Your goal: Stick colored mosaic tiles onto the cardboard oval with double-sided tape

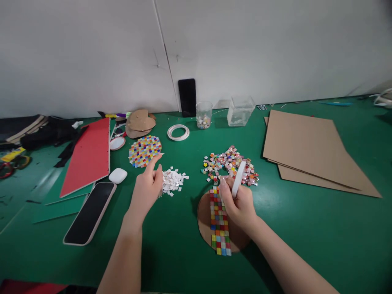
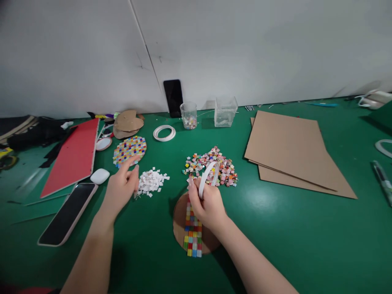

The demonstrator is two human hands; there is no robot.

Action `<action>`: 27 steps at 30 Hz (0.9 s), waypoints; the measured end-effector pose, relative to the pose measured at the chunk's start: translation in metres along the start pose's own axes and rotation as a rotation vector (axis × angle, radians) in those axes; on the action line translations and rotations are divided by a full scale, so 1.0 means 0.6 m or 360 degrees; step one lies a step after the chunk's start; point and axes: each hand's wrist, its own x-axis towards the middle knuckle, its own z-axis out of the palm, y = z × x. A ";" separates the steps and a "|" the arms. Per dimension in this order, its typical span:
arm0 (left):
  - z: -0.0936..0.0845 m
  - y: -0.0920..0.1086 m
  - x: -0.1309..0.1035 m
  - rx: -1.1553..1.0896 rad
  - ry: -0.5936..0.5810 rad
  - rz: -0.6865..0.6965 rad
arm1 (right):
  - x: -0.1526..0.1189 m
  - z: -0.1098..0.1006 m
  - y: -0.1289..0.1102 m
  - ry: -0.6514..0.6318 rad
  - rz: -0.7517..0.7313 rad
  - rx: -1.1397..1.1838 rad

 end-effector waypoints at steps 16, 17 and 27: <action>0.004 -0.014 0.009 0.0122 0.0045 0.0061 | -0.001 0.000 0.001 0.0023 0.0038 -0.0035; 0.004 -0.014 0.009 0.0140 0.0032 0.0087 | -0.001 0.000 0.001 0.0023 0.0037 -0.0036; 0.007 -0.013 0.009 0.0008 0.0053 -0.0012 | -0.002 0.000 0.001 0.0011 0.0026 -0.0038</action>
